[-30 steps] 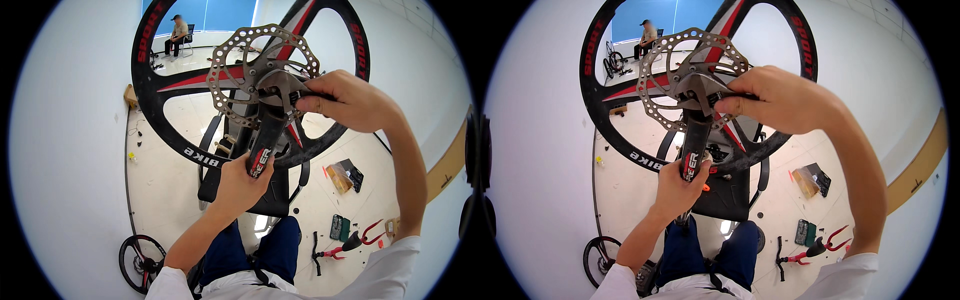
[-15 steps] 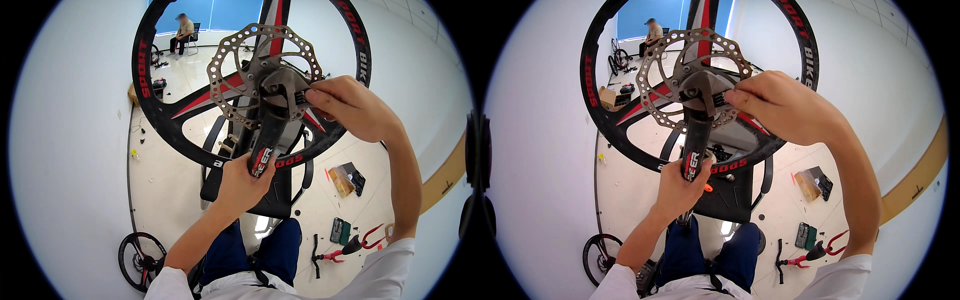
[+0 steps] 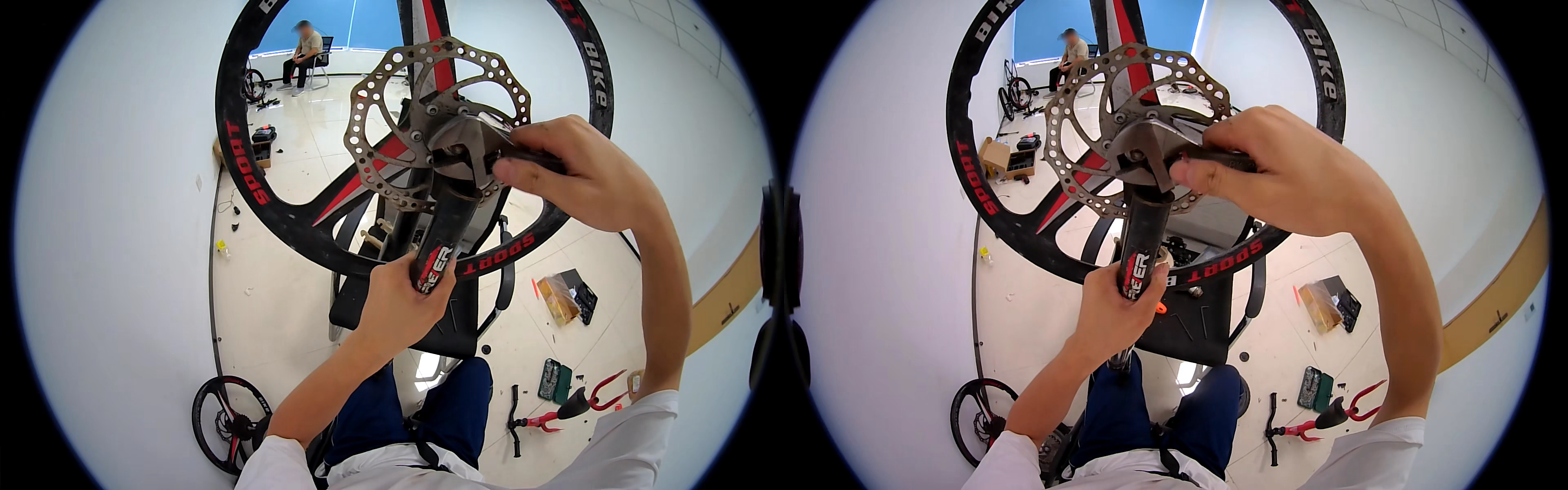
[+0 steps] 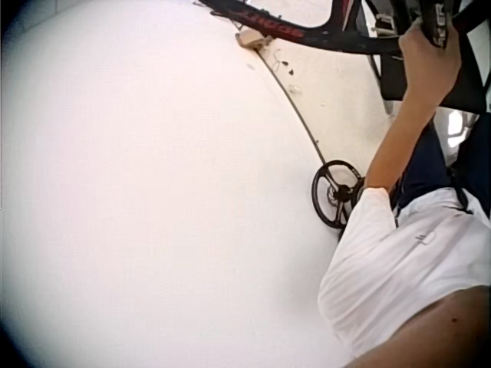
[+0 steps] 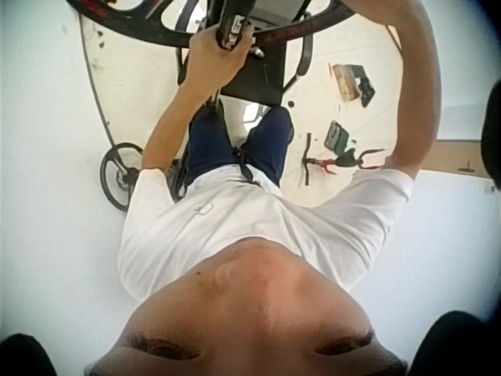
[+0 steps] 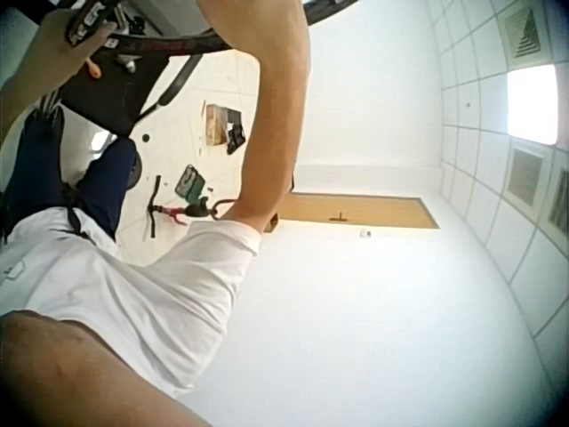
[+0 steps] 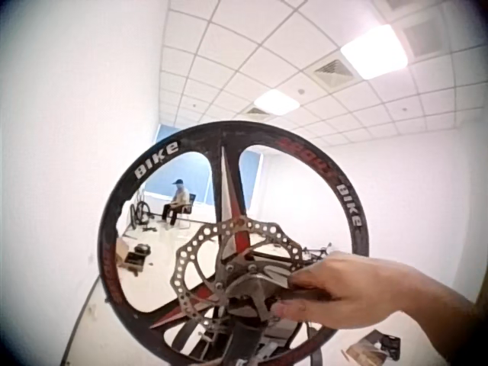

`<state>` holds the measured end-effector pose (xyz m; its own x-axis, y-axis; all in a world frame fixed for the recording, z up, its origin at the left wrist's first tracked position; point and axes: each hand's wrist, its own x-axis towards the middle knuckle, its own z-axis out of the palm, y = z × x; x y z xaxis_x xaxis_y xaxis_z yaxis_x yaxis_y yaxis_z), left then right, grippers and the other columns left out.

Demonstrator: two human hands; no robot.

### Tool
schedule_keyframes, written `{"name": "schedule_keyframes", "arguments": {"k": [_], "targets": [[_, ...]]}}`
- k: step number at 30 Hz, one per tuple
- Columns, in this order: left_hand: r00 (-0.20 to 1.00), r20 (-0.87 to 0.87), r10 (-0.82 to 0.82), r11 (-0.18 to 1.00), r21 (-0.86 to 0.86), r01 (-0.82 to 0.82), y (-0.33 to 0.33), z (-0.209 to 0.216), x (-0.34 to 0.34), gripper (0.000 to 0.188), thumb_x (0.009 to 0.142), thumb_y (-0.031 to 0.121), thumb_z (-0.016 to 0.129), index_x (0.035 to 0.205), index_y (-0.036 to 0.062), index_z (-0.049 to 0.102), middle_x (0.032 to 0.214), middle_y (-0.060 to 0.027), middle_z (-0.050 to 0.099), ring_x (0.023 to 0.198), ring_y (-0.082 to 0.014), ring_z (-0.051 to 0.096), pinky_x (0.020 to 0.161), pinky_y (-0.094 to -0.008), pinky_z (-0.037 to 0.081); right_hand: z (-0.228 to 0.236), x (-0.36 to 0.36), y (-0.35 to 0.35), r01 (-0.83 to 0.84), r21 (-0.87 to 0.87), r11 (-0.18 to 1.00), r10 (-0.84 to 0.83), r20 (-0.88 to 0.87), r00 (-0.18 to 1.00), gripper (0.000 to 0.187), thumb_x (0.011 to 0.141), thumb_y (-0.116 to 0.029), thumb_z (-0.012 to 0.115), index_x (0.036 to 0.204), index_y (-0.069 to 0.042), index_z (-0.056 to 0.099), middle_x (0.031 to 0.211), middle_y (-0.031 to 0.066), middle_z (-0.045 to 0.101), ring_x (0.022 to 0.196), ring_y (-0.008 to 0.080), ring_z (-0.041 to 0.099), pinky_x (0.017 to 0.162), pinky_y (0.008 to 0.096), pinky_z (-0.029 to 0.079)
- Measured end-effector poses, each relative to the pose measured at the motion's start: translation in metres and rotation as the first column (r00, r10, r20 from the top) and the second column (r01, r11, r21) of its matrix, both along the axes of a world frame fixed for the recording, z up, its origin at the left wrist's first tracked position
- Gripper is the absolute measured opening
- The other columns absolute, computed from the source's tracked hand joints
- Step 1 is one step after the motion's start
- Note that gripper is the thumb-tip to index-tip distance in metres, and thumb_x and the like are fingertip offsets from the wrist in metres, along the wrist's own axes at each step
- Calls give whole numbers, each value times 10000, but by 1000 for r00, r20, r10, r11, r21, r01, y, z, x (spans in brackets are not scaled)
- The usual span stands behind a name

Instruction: The person assembles a bicycle wheel by attaching the hub and brake disc to the rim. They use a screwdriver and wrench to tighten bolts and secure the components, then spin the wheel to check alignment.

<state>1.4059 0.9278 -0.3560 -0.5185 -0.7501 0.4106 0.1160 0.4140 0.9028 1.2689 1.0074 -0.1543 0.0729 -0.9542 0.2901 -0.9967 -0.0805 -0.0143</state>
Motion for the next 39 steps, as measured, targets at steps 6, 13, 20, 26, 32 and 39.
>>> {"name": "schedule_keyframes", "arguments": {"k": [6,13,20,26,32,39], "targets": [[1000,7,-9,1000,9,9,-1,1,3,290,886,202,677,734,-34,601,499,-88,542,431,-138,538,465,-303,422,8,5,-1,92,81,992,-91,-10,996,443,923,-400,624,826,28,682,558,117,429,495,226,419,497,356,359],[999,33,27,998,-57,-25,-5,-1,-3,323,884,216,686,696,-24,580,507,-88,547,430,-167,541,469,-317,427,26,-5,-8,90,225,970,-59,-140,988,475,949,-424,591,897,40,678,601,139,433,552,247,435,535,377,384],[999,-42,9,1000,-6,-10,-6,-1,-6,332,920,215,673,718,-44,626,525,-4,516,474,-46,452,429,-276,348,-16,-11,-11,-46,80,996,42,61,997,488,994,-416,516,942,59,615,622,170,465,586,297,470,594,402,412],[999,-47,27,999,-21,-28,-7,-7,-7,339,918,230,676,705,-28,623,514,1,503,466,-48,448,428,-272,352,-14,-7,-10,-6,145,989,-1,49,999,424,991,-357,537,950,53,636,641,184,500,619,330,509,607,410,419],[1000,-18,25,1000,-8,-25,-6,-5,-7,340,906,243,688,704,-24,626,503,-5,492,451,-62,438,428,-282,352,22,2,-13,190,288,939,-150,-155,976,438,984,-391,538,951,23,678,657,170,513,628,291,519,623,397,432],[999,-28,39,999,-3,-39,-4,-2,-8,343,903,241,690,695,-22,619,502,-3,498,454,-63,443,438,-280,359,13,6,-9,261,278,924,-243,-99,965,555,996,-476,485,893,41,660,611,116,458,581,244,466,576,381,394]]}}
